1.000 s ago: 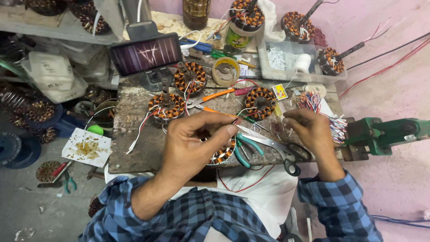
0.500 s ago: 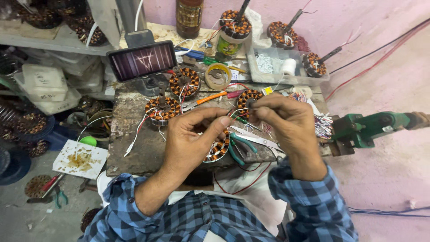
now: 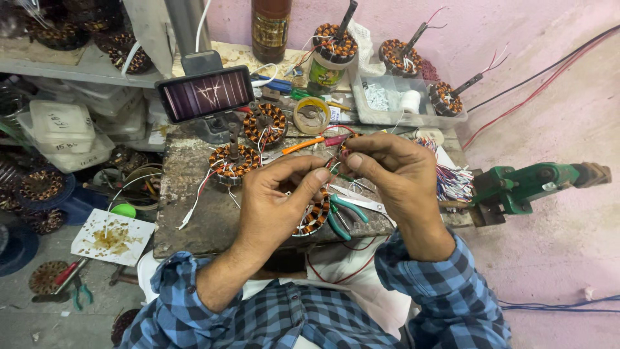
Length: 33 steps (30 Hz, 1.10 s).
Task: The person is assembling a motor stator by hand. They strip the ends of red and white wires, twist them together, and insert them into the slots of the copper-wound stator. The person uses pliers and scissors to cut and manipulate the wires throughout the process.
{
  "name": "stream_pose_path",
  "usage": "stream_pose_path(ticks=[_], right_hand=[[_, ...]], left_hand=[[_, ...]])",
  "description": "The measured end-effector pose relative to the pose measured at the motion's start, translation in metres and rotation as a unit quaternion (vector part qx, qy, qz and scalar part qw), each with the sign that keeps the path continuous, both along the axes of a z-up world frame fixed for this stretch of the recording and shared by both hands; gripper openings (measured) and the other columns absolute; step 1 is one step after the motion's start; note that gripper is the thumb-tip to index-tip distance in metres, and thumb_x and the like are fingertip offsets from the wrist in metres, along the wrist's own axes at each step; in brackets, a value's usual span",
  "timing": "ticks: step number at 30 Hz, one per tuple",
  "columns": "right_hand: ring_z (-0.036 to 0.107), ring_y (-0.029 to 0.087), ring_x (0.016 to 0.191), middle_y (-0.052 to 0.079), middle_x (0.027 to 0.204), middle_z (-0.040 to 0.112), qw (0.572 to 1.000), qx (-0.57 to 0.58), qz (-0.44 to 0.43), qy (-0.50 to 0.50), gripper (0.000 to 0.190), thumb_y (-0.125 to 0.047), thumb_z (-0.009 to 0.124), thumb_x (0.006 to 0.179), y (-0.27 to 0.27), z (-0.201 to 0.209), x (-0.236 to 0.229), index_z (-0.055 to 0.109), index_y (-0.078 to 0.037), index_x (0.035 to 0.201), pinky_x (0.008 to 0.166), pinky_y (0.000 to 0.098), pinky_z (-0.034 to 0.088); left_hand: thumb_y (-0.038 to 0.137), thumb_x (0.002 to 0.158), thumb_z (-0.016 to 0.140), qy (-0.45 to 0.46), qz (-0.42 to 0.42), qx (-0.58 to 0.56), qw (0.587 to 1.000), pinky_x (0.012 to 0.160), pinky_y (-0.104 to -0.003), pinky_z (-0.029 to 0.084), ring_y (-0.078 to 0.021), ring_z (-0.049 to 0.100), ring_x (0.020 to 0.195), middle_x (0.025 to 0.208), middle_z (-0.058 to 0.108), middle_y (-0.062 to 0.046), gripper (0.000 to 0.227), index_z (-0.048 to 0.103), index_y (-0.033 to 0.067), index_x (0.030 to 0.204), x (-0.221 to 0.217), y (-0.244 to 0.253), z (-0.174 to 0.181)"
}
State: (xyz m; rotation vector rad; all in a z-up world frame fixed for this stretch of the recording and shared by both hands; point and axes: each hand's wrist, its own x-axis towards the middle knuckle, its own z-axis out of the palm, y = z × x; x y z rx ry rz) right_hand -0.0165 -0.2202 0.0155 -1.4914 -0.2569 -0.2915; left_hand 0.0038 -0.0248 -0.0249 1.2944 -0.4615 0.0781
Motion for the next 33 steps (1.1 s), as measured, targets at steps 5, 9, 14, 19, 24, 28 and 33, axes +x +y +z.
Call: stream_pose_path(ticks=[5, 9, 14, 19, 24, 28, 33], right_hand=[[0.073, 0.019, 0.102, 0.015, 0.113, 0.072, 0.963, -0.214, -0.071, -0.148, 0.019, 0.01, 0.071, 0.098, 0.006, 0.008, -0.009, 0.071, 0.007, 0.117, 0.09, 0.0278, 0.06], [0.073, 0.017, 0.101, 0.014, 0.11, 0.074, 0.933, -0.269, -0.127, -0.204, 0.046, 0.008, 0.075, 0.095, 0.014, 0.011, -0.012, 0.058, 0.005, 0.138, 0.092, 0.0273, 0.059], [0.076, 0.015, 0.097, 0.01, 0.101, 0.078, 0.864, -0.369, -0.181, -0.292, 0.066, 0.005, 0.081, 0.097, 0.018, 0.013, -0.015, 0.044, -0.003, 0.151, 0.09, 0.0254, 0.057], [0.073, 0.018, 0.093, 0.01, 0.103, 0.077, 0.812, -0.422, -0.186, -0.359, 0.071, 0.003, 0.084, 0.094, 0.015, 0.016, -0.014, 0.042, -0.002, 0.151, 0.087, 0.0288, 0.054], [0.07, 0.023, 0.094, 0.01, 0.109, 0.076, 0.749, -0.473, -0.188, -0.424, 0.075, 0.003, 0.085, 0.097, 0.011, 0.019, -0.012, 0.035, -0.001, 0.152, 0.082, 0.0315, 0.053], [0.07, 0.024, 0.095, 0.01, 0.112, 0.076, 0.722, -0.488, -0.176, -0.457, 0.073, 0.006, 0.084, 0.099, 0.01, 0.02, -0.01, 0.034, -0.002, 0.152, 0.079, 0.0327, 0.055], [0.069, 0.026, 0.089, 0.01, 0.102, 0.073, 0.706, -0.497, -0.155, -0.48, 0.072, 0.009, 0.085, 0.094, 0.01, 0.024, -0.008, 0.038, -0.005, 0.147, 0.074, 0.0357, 0.057]], left_hand=[[0.011, 0.094, 0.075, -0.004, -0.002, 0.009, 1.0, 0.064, -0.021, 0.06, -0.006, 0.072, 0.071, 0.089, 0.08, -0.005, 0.022, 0.077, -0.0006, 0.112, 0.0, 0.0, 0.002], [0.012, 0.093, 0.075, 0.007, -0.006, 0.008, 1.0, 0.064, -0.021, 0.06, -0.0056, 0.073, 0.071, 0.088, 0.079, -0.004, 0.022, 0.077, 0.0008, 0.112, 0.0, 0.0, 0.003], [0.012, 0.093, 0.076, -0.004, 0.002, 0.022, 1.0, 0.063, -0.02, 0.058, -0.0048, 0.071, 0.071, 0.084, 0.079, -0.003, 0.021, 0.078, 0.0021, 0.112, 0.001, 0.001, 0.003], [0.012, 0.093, 0.077, -0.011, 0.012, 0.027, 1.0, 0.061, -0.02, 0.056, -0.0043, 0.068, 0.069, 0.082, 0.078, -0.003, 0.02, 0.078, 0.0019, 0.11, 0.001, 0.0, 0.002], [0.012, 0.091, 0.077, 0.014, 0.008, 0.021, 1.0, 0.059, -0.02, 0.057, -0.0032, 0.069, 0.067, 0.08, 0.078, -0.003, 0.019, 0.078, 0.0024, 0.108, 0.001, -0.002, 0.003], [0.011, 0.091, 0.078, -0.014, 0.024, 0.025, 0.999, 0.058, -0.02, 0.054, -0.0025, 0.067, 0.067, 0.083, 0.078, -0.002, 0.018, 0.079, 0.0022, 0.107, 0.0, -0.001, 0.004], [0.01, 0.091, 0.077, -0.02, 0.027, 0.021, 0.999, 0.059, -0.019, 0.054, -0.0022, 0.066, 0.068, 0.085, 0.078, -0.002, 0.017, 0.079, 0.0022, 0.107, 0.0, 0.0, 0.005]])
